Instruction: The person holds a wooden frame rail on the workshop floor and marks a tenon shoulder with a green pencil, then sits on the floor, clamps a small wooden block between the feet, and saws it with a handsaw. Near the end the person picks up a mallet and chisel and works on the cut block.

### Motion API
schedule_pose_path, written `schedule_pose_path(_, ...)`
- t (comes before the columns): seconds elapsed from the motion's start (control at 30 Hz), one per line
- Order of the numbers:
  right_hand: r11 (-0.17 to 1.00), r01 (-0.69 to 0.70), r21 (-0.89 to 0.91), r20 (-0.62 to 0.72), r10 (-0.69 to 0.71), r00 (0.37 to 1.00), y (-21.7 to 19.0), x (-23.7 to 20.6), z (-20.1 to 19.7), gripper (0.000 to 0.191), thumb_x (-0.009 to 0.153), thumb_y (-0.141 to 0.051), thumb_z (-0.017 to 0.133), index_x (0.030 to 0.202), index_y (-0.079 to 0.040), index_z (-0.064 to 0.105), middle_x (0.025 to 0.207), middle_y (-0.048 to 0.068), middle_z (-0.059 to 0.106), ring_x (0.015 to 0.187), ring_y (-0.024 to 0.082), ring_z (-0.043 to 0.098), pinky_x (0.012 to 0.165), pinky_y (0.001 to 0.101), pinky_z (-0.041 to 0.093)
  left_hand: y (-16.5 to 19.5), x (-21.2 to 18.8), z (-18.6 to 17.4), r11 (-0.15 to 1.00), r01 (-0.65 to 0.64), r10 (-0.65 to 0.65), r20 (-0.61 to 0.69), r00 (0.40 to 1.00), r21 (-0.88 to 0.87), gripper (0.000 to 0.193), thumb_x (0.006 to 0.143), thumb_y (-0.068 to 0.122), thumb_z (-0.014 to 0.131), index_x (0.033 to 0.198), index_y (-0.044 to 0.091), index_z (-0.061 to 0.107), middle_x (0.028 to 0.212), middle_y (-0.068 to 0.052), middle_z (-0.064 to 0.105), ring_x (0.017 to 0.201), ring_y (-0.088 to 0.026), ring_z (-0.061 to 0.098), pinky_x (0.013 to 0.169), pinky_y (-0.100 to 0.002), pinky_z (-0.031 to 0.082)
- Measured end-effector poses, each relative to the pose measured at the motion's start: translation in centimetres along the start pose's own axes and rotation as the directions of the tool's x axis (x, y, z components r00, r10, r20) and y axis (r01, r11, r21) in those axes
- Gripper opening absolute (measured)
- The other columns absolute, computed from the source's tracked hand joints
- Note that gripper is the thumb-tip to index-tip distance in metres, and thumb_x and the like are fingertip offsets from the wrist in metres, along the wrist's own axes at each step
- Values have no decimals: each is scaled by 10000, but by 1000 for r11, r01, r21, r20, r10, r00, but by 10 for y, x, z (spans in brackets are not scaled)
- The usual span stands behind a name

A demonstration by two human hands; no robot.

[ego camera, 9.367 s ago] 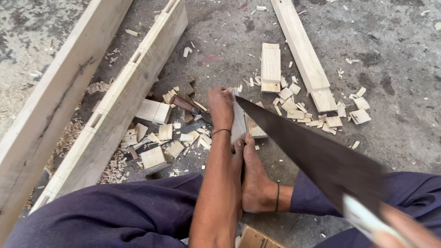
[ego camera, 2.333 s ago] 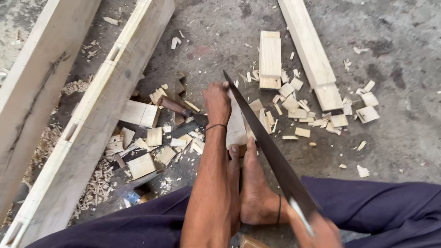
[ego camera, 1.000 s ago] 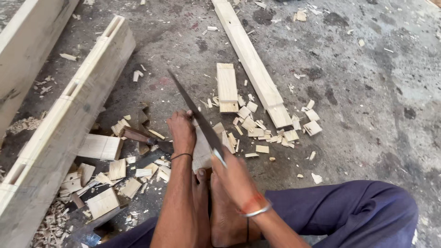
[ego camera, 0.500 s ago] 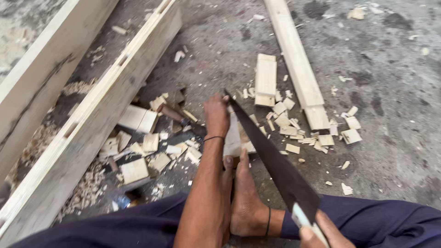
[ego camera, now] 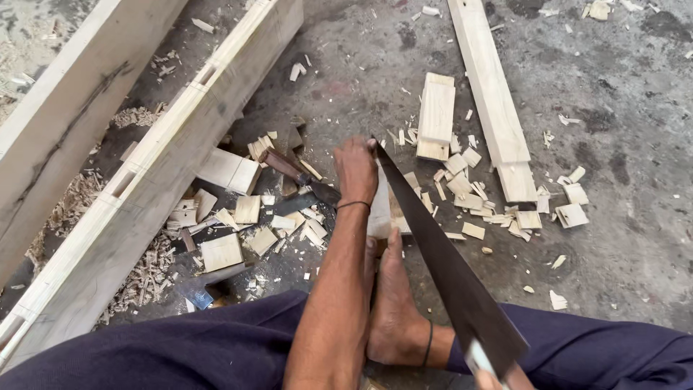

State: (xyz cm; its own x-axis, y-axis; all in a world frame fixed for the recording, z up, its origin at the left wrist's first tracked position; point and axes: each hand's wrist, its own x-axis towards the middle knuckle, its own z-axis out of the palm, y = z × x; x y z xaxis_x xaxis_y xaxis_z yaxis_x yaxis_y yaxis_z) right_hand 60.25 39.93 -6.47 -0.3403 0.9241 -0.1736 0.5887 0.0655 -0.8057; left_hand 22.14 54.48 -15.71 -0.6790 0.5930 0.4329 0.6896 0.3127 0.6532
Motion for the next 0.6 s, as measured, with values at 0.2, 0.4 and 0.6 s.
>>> schedule_pose_path(0.2,987,155,34,105,-158,982,-110,72,35,361,1036,-295,513,1269,-55,651,779,167,650,647,235,583,644,374,519,10,-4,-12,997,74,-72,87,994,-15,238,1015,235,589,992,7,653,1012,-218,662,953,-437,574,894,-518,419)
schedule_pose_path(0.4,992,111,58,110,-117,987,-108,47,24,372,1057,-311,499,1269,-37,637,892,170,688,747,243,614,729,354,524,14,-3,-16,999,33,-33,-2,999,-37,195,981,199,584,964,23,666,995,-214,665,946,-420,579,893,-517,410)
schedule_pose_path(0.6,1000,21,4,58,-22,998,-47,21,-4,403,1055,-360,490,1216,-29,654,838,184,648,741,259,589,719,347,521,21,-3,-14,996,77,-73,69,995,-52,207,989,210,602,922,19,644,976,-206,658,926,-426,557,902,-514,410)
